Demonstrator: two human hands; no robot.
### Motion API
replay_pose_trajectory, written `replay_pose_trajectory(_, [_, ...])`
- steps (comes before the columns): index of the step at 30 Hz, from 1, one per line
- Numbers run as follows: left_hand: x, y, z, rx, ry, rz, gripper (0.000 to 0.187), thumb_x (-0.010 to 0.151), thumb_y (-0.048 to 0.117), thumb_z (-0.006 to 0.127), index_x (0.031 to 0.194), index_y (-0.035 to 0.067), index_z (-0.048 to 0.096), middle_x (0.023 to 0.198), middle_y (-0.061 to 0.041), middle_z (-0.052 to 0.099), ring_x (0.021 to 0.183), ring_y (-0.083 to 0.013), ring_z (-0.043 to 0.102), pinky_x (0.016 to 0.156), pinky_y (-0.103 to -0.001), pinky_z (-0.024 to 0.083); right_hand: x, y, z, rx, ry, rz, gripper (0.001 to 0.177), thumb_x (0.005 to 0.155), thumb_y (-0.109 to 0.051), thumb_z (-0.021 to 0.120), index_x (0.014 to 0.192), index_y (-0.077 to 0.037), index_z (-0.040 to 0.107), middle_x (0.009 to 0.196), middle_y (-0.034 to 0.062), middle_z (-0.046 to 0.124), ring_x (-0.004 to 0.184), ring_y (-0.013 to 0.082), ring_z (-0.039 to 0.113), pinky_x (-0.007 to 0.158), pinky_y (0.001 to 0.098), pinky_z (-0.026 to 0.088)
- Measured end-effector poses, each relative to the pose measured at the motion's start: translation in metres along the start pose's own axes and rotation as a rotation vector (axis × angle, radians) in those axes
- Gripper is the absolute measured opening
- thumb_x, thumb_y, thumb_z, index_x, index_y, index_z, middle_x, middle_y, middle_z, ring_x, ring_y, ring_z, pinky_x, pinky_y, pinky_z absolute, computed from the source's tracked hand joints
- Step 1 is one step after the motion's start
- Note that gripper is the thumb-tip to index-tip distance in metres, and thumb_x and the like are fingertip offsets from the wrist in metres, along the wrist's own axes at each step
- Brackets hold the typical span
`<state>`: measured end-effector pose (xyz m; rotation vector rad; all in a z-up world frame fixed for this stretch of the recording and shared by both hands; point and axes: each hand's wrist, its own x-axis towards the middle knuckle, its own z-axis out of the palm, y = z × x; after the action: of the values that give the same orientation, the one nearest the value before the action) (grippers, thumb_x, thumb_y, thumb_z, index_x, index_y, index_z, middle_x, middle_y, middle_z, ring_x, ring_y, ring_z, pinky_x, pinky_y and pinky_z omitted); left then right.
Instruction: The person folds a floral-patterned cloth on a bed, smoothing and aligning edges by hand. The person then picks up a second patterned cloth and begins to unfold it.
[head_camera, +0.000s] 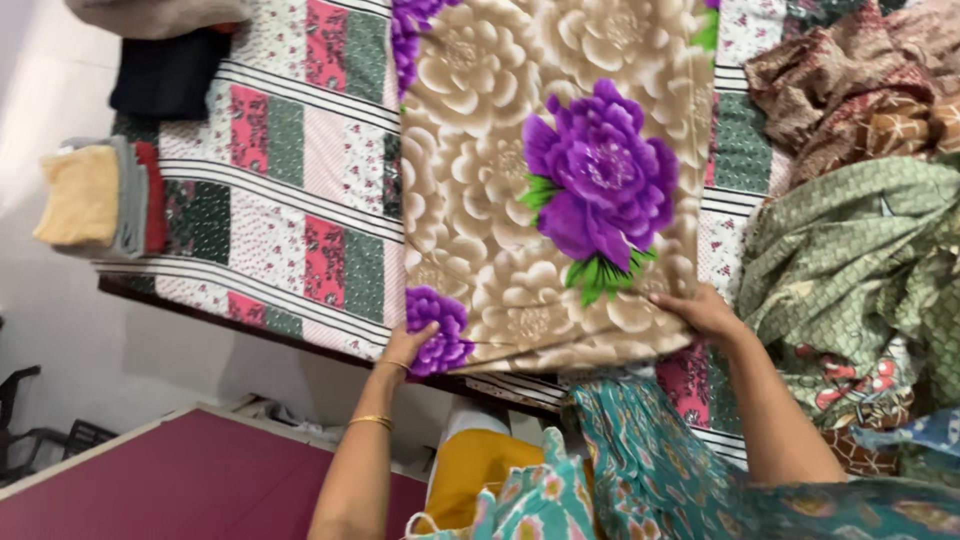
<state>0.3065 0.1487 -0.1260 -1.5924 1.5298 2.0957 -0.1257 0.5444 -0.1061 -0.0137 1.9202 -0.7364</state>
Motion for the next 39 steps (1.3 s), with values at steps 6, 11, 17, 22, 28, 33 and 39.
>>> replay_pose_trajectory(6, [-0.067,0.018,0.024,-0.328,-0.238,-0.3,0.047,0.084,0.026,0.078,0.127,0.009,0.066,0.111,-0.006,0.075,0.1,-0.0216,0.072,0.091,-0.038,0.058,-0.051,0.003,-0.018,0.239,-0.234,0.079,0.041,0.072,-0.034,0.082,0.103,-0.007,0.077,0.087,0.0019,0.079,0.07,0.0125,0.071,0.061,0.0288,0.057])
replay_pose_trajectory(11, [-0.064,0.098,0.014,-0.674,-0.477,-0.328,0.039,0.09,0.022,0.066,0.125,0.004,0.064,0.115,-0.012,0.074,0.104,-0.0273,0.073,0.097,-0.044,0.058,-0.046,-0.078,-0.066,0.093,-0.337,0.226,0.047,0.088,-0.041,0.066,0.123,-0.011,0.065,0.106,0.0143,0.073,0.085,0.0224,0.069,0.071,0.0386,0.057])
replay_pose_trajectory(17, [0.036,0.239,0.055,-1.254,-0.46,0.196,0.048,0.112,0.032,0.048,0.142,-0.004,0.054,0.132,-0.022,0.066,0.123,-0.0314,0.067,0.115,-0.043,0.054,0.027,-0.186,-0.09,0.707,-0.157,0.039,0.05,0.11,-0.042,0.051,0.139,-0.003,0.061,0.118,0.0153,0.069,0.097,0.0184,0.065,0.088,0.0336,0.06])
replay_pose_trajectory(22, [0.101,0.3,0.09,-0.822,0.124,0.29,0.06,0.101,0.053,0.045,0.145,0.013,0.037,0.137,-0.023,0.057,0.128,-0.0346,0.056,0.11,-0.048,0.044,0.092,-0.212,-0.065,0.996,0.393,-0.191,0.046,0.103,-0.041,0.046,0.126,-0.003,0.06,0.113,0.0144,0.07,0.1,0.0223,0.07,0.087,0.0364,0.059])
replay_pose_trajectory(28, [0.122,0.217,0.072,0.456,0.936,0.32,0.077,0.082,0.055,0.077,0.137,0.007,0.056,0.13,-0.023,0.057,0.118,-0.0394,0.058,0.095,-0.051,0.049,0.065,-0.169,-0.02,0.016,0.84,-0.582,0.075,0.098,-0.065,0.06,0.132,0.002,0.051,0.127,0.021,0.051,0.114,0.0332,0.054,0.098,0.0457,0.046])
replay_pose_trajectory(33, [0.139,0.142,0.061,0.326,0.756,0.436,0.068,0.086,0.054,0.078,0.119,-0.001,0.058,0.112,-0.023,0.065,0.103,-0.0377,0.064,0.092,-0.047,0.05,0.053,-0.164,0.036,-0.439,1.192,-0.697,0.061,0.1,-0.06,0.063,0.117,-0.002,0.057,0.132,0.0208,0.054,0.126,0.0371,0.047,0.099,0.056,0.041])
replay_pose_trajectory(39, [0.15,0.144,0.055,0.495,0.766,0.407,0.05,0.096,0.045,0.072,0.091,-0.003,0.057,0.086,-0.027,0.064,0.081,-0.0428,0.06,0.079,-0.052,0.047,0.082,-0.197,0.003,0.354,1.03,-0.39,0.035,0.119,-0.04,0.04,0.122,-0.009,0.056,0.112,0.0128,0.063,0.102,0.0251,0.062,0.089,0.0454,0.051])
